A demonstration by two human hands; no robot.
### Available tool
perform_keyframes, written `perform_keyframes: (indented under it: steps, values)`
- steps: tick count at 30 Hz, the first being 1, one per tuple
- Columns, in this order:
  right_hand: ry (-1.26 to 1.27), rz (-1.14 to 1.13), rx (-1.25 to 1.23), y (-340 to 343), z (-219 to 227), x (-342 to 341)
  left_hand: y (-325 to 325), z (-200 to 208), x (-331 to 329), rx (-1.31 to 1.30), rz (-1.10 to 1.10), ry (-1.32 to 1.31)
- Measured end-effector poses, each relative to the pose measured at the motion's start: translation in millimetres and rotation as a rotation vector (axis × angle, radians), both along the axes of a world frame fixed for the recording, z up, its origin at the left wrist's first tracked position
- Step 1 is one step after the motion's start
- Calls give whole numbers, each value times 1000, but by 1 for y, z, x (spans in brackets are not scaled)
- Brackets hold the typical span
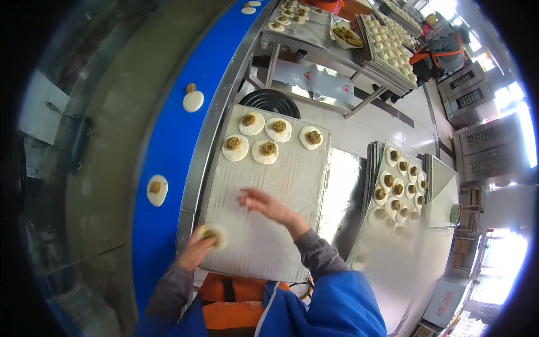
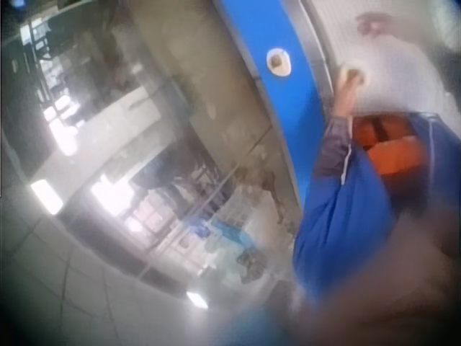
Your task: The person places filling onto round dough pieces moving on a blue conveyor belt, then folds and pleats each piece into a bun and places it on a metal tray. The process repeats continuously as the person works along the line.
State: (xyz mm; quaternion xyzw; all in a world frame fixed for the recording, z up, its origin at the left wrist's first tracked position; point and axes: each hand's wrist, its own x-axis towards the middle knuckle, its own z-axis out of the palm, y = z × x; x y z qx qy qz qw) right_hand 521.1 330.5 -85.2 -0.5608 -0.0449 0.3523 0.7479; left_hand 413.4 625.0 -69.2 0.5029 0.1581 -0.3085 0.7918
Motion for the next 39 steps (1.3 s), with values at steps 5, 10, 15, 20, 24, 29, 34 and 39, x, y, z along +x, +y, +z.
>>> perform_keyframes:
  steps: [5, 10, 15, 20, 24, 29, 34, 39]
  values:
    - [94, -340, -227, -49, 7, -8, -165, -21, 108, 77, -142, -443]
    - [37, -699, -311, -104, -30, 57, -168, -24, 107, 317, 52, -625]
    - [-508, -462, -1004, -112, -65, 99, -24, -17, 15, 623, 35, -617]
    - [-1171, -583, -1393, -46, -21, 101, 115, 5, -76, 1599, 162, -635]
    - [-1238, -118, -658, 108, 3, 112, 161, -13, -116, 1788, 270, -449]
    - [-1442, 215, -779, 271, -5, 123, 189, -27, -166, 1675, 270, -238]
    - [-1149, 565, -713, 306, -16, 113, 205, -31, -227, 1623, 425, -158]
    - [-1136, 748, -681, 319, -20, 47, 250, -35, -293, 1241, 492, -27]
